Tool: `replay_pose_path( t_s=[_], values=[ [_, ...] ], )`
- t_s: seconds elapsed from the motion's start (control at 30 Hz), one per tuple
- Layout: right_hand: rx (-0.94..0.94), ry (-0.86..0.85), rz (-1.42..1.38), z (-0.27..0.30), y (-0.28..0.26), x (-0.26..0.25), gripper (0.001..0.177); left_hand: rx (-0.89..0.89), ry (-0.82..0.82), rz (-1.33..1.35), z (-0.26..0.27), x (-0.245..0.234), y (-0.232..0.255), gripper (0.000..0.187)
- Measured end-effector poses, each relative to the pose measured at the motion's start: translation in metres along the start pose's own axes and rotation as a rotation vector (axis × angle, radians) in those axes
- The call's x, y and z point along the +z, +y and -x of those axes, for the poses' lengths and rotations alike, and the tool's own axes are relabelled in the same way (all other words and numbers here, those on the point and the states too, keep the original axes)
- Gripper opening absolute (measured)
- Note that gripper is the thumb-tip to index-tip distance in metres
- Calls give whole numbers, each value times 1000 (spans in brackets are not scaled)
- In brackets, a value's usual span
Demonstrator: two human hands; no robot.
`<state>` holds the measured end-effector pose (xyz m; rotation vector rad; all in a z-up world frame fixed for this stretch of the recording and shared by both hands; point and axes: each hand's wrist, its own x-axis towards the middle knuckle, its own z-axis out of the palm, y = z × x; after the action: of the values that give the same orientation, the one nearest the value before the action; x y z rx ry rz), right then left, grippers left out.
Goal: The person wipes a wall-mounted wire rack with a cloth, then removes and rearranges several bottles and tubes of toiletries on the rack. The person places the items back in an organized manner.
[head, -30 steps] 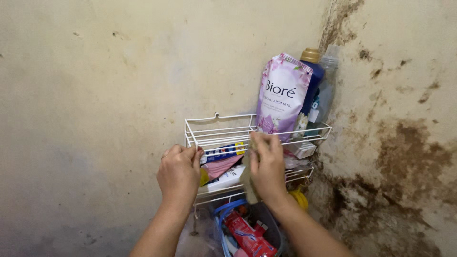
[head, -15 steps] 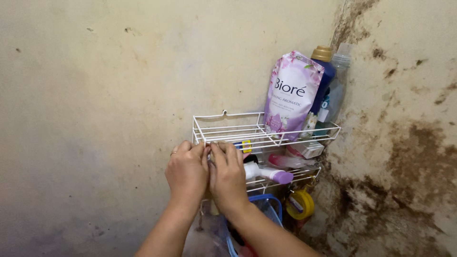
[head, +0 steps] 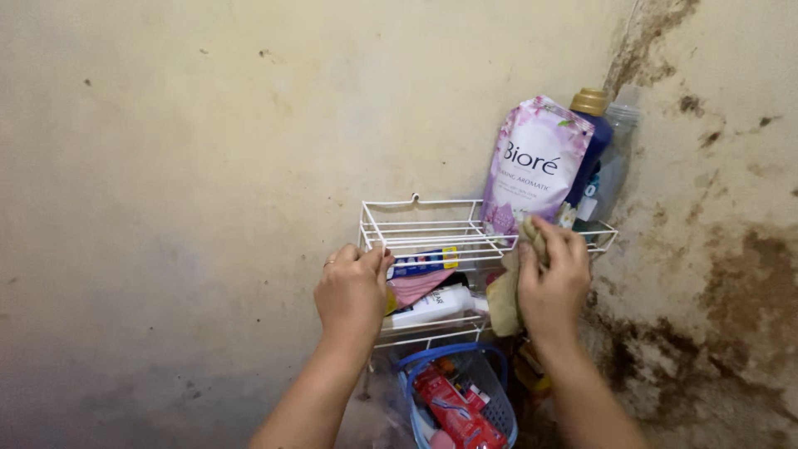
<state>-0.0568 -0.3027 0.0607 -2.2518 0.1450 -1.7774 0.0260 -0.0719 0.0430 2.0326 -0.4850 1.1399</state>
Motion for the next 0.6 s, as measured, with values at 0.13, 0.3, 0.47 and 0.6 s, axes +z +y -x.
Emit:
replay_pose_path(
  t_s=[0.13,0.3,0.47,0.6],
  values=[
    [18,-94,5,3,-39,24,23,-27,-13,19,1,4,0,11],
    [-200,-180,-316,24,-115,48,34,-20,-13,35,4,4,-4,9],
    [-306,-274,-317,4,-123,47,29,1,-42,-7,2,1,-8,10],
    [-287,-294,-135,7,-85,39,33,-41,-69,56,2,-1,-6,13]
  ],
)
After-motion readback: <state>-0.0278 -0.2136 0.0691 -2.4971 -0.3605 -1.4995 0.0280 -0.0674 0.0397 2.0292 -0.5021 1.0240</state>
